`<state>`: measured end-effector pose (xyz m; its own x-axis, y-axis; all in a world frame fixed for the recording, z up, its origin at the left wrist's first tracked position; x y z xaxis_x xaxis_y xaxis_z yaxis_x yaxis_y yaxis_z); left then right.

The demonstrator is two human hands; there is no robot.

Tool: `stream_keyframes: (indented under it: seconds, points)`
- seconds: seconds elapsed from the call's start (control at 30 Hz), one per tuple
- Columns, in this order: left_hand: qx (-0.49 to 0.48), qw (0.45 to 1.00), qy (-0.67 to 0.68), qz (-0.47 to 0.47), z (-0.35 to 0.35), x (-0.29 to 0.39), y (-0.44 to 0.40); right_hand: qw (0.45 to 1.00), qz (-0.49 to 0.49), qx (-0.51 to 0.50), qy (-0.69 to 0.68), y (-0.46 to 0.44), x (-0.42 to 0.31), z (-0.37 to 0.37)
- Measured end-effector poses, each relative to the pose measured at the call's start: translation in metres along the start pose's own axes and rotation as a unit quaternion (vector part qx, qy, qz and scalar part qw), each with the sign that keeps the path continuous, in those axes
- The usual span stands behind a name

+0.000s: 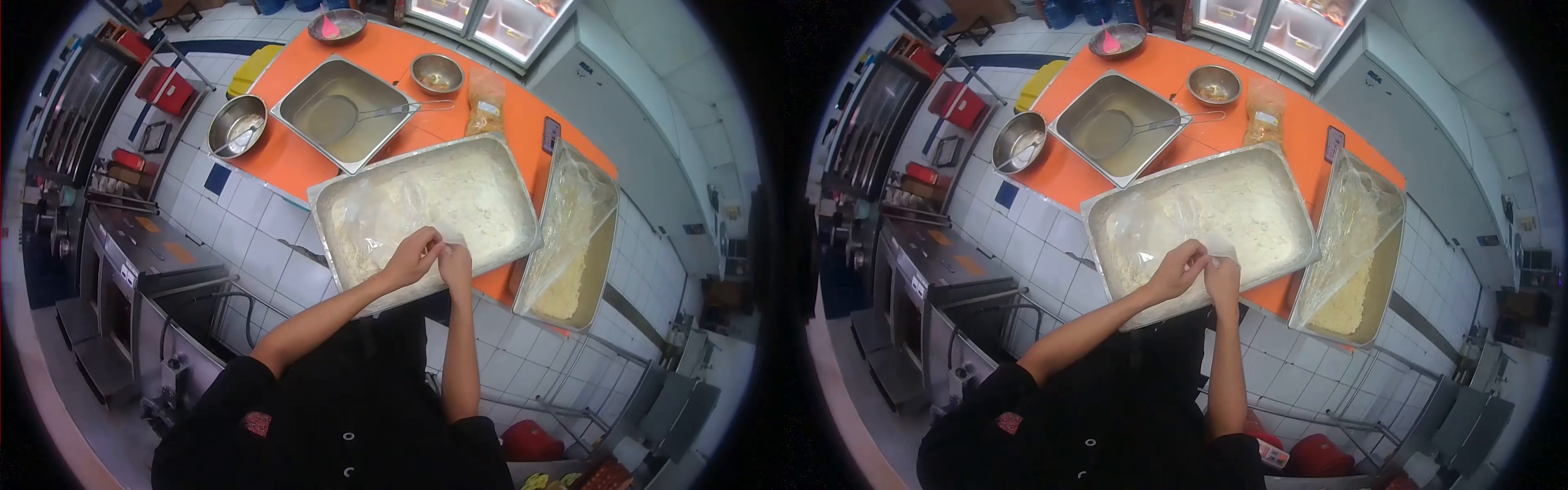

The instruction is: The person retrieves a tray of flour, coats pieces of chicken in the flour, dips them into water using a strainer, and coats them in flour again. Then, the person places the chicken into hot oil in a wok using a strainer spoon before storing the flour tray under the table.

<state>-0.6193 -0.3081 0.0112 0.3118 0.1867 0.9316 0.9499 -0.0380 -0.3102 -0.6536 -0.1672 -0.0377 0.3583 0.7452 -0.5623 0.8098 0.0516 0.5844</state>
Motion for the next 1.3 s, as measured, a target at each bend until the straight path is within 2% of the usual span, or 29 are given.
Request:
stream_keyframes:
  seconds: [0.03,0.1,0.13,0.17,0.2,0.23,0.3,0.33,0.4,0.43,0.5,0.53,0.6,0.63,0.7,0.73,0.8,0.83,0.9,0.93,0.97,1.0,1.13,1.2,1.23,1.3]
  points:
    - [-0.006,1.0,0.001,0.004,-0.001,0.0,0.0,1.0,0.002,0.006,-0.005,-0.001,0.0,-0.002]
    - [-0.09,0.996,-0.008,0.02,0.004,0.004,0.002,0.999,0.036,0.003,0.025,0.0,0.003,-0.005]
    - [-0.093,0.995,-0.008,0.022,0.004,0.006,0.003,0.999,0.036,0.006,0.022,0.001,0.001,-0.003]
    - [-0.097,0.995,0.001,-0.002,0.004,0.006,0.005,0.972,-0.012,0.031,-0.234,0.004,-0.003,-0.004]
    - [-0.101,0.995,0.009,-0.026,0.003,0.005,0.006,0.877,-0.06,0.054,-0.473,0.007,-0.006,-0.006]
    - [-0.105,0.994,0.007,-0.025,0.003,0.006,0.007,0.875,-0.06,0.055,-0.477,0.008,-0.011,-0.002]
    - [-0.079,0.997,0.024,-0.002,0.003,0.01,0.009,0.8,-0.066,-0.006,-0.597,0.008,-0.016,0.007]
    - [-0.083,0.996,0.024,-0.001,0.004,0.01,0.011,0.798,-0.066,-0.004,-0.599,0.007,-0.013,0.009]
    - [-0.078,0.996,0.026,0.022,0.002,0.012,0.011,0.745,0.02,-0.077,-0.662,0.005,-0.014,0.016]
    - [-0.078,0.996,0.024,0.022,-0.001,0.012,0.013,0.744,0.02,-0.079,-0.663,0.009,-0.018,0.016]
    - [-0.115,0.988,-0.014,0.098,-0.004,0.019,0.014,0.67,-0.006,-0.087,-0.738,0.015,-0.027,0.009]
    - [-0.114,0.988,-0.014,0.099,-0.005,0.021,0.017,0.67,-0.006,-0.087,-0.737,0.009,-0.022,0.014]
    - [-0.111,0.992,0.009,0.063,-0.005,0.022,0.021,0.702,-0.055,0.032,-0.709,-0.004,-0.008,0.015]
    - [-0.111,0.992,0.008,0.063,-0.005,0.021,0.021,0.702,-0.055,0.031,-0.71,-0.003,-0.003,0.017]
    - [-0.075,0.996,0.021,0.053,-0.006,0.019,0.018,0.829,0.017,-0.061,-0.556,0.001,0.003,0.03]
    - [-0.071,0.996,0.019,0.052,-0.007,0.018,0.02,0.83,0.016,-0.066,-0.554,-0.005,0.013,0.032]
    - [-0.074,0.996,0.036,0.03,-0.009,0.016,0.025,0.913,0.022,0.01,-0.407,-0.015,0.02,0.031]
    - [-0.074,0.996,0.033,0.029,-0.009,0.014,0.026,0.913,0.021,0.007,-0.408,-0.015,0.018,0.036]
    - [-0.006,0.998,0.062,0.003,-0.013,0.011,0.027,0.952,0.031,0.086,-0.292,-0.011,0.019,0.042]
    - [-0.007,0.998,0.062,0.004,-0.015,0.011,0.028,0.952,0.031,0.087,-0.293,-0.015,0.024,0.046]
    - [-0.011,0.999,0.039,-0.007,-0.018,0.01,0.029,0.989,-0.014,0.111,-0.1,-0.02,0.023,0.051]
    - [-0.016,1.0,0.016,-0.016,-0.021,0.011,0.029,0.985,-0.058,0.132,0.097,-0.024,0.024,0.057]
    - [-0.057,0.997,-0.014,0.054,-0.024,0.023,0.03,0.981,-0.06,0.136,0.125,0.0,-0.013,0.03]
    - [0.0,0.998,0.041,0.042,-0.029,0.025,0.027,0.987,-0.066,0.108,0.1,0.006,-0.034,0.027]
    - [-0.004,0.998,0.043,0.042,-0.028,0.025,0.028,0.987,-0.062,0.11,0.098,0.011,-0.046,0.022]
    - [-0.008,0.999,0.02,0.039,-0.029,0.023,0.028,0.999,-0.003,0.011,-0.044,0.015,-0.058,0.02]
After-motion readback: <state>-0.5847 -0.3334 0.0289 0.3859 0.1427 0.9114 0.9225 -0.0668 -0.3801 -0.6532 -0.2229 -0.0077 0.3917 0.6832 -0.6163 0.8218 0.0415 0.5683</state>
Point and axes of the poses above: each hand's wrist, its own y-axis away from the middle knuckle, its own z-axis out of the palm, x = y × z, the point moved 4 cm from there along -y, towards the middle knuckle, and after that the axes turned 12 degrees about z, right-handed, at the moved point
